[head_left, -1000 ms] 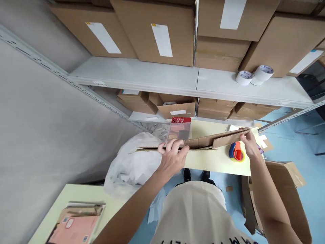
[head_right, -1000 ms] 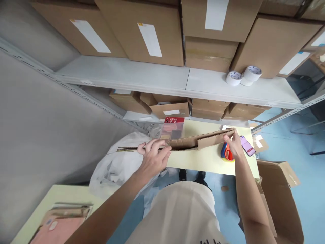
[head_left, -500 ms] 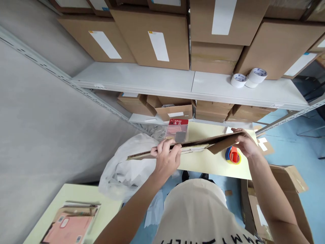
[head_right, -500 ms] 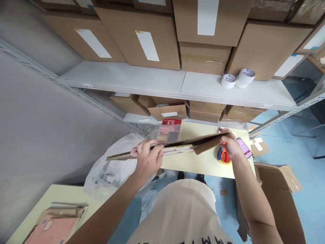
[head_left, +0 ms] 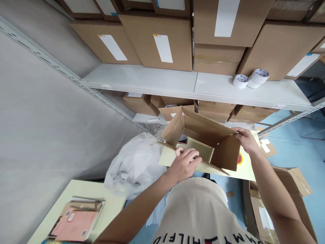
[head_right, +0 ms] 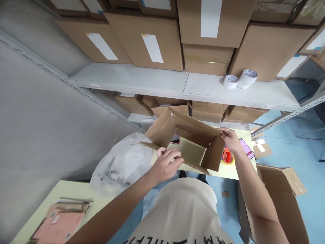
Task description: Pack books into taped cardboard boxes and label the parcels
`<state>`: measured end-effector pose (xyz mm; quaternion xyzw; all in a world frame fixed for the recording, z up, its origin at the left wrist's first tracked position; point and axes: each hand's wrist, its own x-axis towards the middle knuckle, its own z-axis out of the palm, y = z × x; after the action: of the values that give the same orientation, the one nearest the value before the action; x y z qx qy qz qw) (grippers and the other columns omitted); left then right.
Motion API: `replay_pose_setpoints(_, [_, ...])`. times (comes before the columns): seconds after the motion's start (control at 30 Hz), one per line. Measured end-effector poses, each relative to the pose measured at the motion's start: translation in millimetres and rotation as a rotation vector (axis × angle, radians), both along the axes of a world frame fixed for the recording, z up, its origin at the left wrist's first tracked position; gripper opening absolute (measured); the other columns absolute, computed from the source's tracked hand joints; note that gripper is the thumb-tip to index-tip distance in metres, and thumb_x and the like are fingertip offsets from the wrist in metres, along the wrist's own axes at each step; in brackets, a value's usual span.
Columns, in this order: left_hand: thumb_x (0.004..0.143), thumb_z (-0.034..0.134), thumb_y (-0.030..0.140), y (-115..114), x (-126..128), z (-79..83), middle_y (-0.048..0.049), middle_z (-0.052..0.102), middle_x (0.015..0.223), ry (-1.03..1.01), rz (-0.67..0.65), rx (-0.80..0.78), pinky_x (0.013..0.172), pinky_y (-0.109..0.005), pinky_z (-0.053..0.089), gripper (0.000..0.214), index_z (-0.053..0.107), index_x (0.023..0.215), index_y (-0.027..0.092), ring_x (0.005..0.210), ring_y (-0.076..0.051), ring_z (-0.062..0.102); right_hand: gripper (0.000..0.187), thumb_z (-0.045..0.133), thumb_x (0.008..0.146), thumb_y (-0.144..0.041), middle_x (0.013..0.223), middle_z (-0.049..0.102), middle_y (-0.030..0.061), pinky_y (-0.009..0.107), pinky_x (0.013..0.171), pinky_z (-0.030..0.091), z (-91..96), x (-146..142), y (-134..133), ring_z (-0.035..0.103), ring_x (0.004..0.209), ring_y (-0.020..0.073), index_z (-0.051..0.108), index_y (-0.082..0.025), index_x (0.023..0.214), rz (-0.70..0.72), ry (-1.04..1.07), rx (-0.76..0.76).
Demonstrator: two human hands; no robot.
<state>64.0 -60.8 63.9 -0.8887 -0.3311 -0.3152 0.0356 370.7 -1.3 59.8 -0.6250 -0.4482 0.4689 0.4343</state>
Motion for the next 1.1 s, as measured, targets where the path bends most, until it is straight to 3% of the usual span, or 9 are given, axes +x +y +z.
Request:
replay_pose_setpoints(0.17, [0.09,0.059,0.026,2.9,-15.5,-4.7,-0.0103,0.067,0.106,-0.001,0.136,-0.032,0.098,-0.043,0.039,0.017,0.067,0.105,0.022,0.108,-0.026,0.061,0.031,0.065,0.06,-0.026,0.083,0.077,0.0018,0.034,0.066,0.054,0.5,18.3,12.4,0.069,0.075,0.0215,0.075,-0.023,0.089,0.076,-0.03,-0.009])
replay_pose_setpoints(0.33, [0.083,0.065,0.049,15.8,-60.9,-0.1,-0.0198,0.057,0.132,-0.066,0.452,-0.06,0.109,-0.062,0.027,0.05,0.06,0.125,0.021,0.13,-0.041,0.048,0.027,0.068,0.059,-0.025,0.08,0.076,0.0037,0.036,0.067,0.056,-9.3,26.3,16.6,0.069,0.073,0.0224,0.075,-0.022,0.086,0.045,-0.041,-0.047])
replay_pose_setpoints(0.4, [0.082,0.064,0.051,24.5,-76.2,9.4,-0.0238,0.055,0.134,-0.055,0.598,-0.19,0.104,-0.061,0.035,0.062,0.054,0.133,0.017,0.128,-0.043,0.049,0.028,0.068,0.058,-0.022,0.082,0.077,0.0045,0.037,0.067,0.056,-11.3,28.2,15.5,0.069,0.073,0.0227,0.075,-0.022,0.086,0.036,-0.055,-0.071])
replay_pose_setpoints(0.5, [0.084,0.058,0.054,43.8,-87.8,26.7,-0.0235,0.066,0.117,0.141,0.719,-0.556,0.085,-0.051,0.049,0.066,0.052,0.136,0.014,0.108,-0.042,0.063,0.027,0.066,0.056,-0.018,0.09,0.077,0.0054,0.035,0.066,0.056,-8.9,31.0,15.3,0.07,0.078,0.0231,0.076,-0.023,0.081,0.049,-0.089,-0.057])
replay_pose_setpoints(0.6, [0.088,0.049,0.05,64.0,-89.0,38.3,-0.0167,0.073,0.094,0.377,0.704,-0.794,0.073,-0.043,0.05,0.044,0.067,0.114,0.019,0.09,-0.036,0.069,0.023,0.067,0.055,-0.017,0.102,0.076,0.0072,0.034,0.067,0.056,-4.5,28.0,16.3,0.069,0.087,0.0248,0.075,-0.022,0.076,0.061,-0.108,-0.017])
replay_pose_setpoints(0.73, [0.09,0.046,0.037,75.1,-86.8,42.4,-0.0115,0.073,0.079,0.424,0.607,-0.754,0.069,-0.036,0.048,0.028,0.07,0.083,0.022,0.078,-0.029,0.069,0.05,0.074,0.056,-0.024,0.115,0.07,0.0055,0.035,0.071,0.058,-10.6,8.0,7.4,0.068,0.098,0.0249,0.07,-0.028,0.105,-0.119,-0.023,0.072])
replay_pose_setpoints(0.8, [0.09,0.044,0.032,73.4,-86.7,43.4,-0.01,0.072,0.074,0.406,0.548,-0.721,0.065,-0.034,0.047,0.028,0.067,0.078,0.023,0.073,-0.027,0.068,0.056,0.075,0.056,-0.027,0.11,0.07,0.0045,0.037,0.07,0.058,-17.6,-2.0,-4.0,0.069,0.094,0.0248,0.064,-0.029,0.112,-0.162,0.082,0.035])
replay_pose_setpoints(0.9, [0.09,0.041,0.029,67.2,-86.8,46.7,-0.0105,0.073,0.076,0.405,0.545,-0.743,0.063,-0.033,0.047,0.028,0.065,0.077,0.022,0.072,-0.027,0.069,0.039,0.069,0.059,-0.028,0.089,0.073,0.0038,0.04,0.069,0.057,-21.5,-4.3,-25.1,0.069,0.082,0.0263,0.065,-0.025,0.097,-0.052,0.163,-0.091])
replay_pose_setpoints(1.1, [0.091,0.037,0.026,57.7,-70.7,49.3,-0.0156,0.074,0.082,0.401,0.598,-0.69,0.064,-0.036,0.047,0.03,0.065,0.088,0.017,0.077,-0.031,0.071,0.01,0.067,0.064,-0.027,0.071,0.067,0.0022,0.039,0.069,0.049,-3.8,14.0,-45.9,0.062,0.073,0.025,0.061,-0.025,0.072,0.141,-0.404,-0.178])
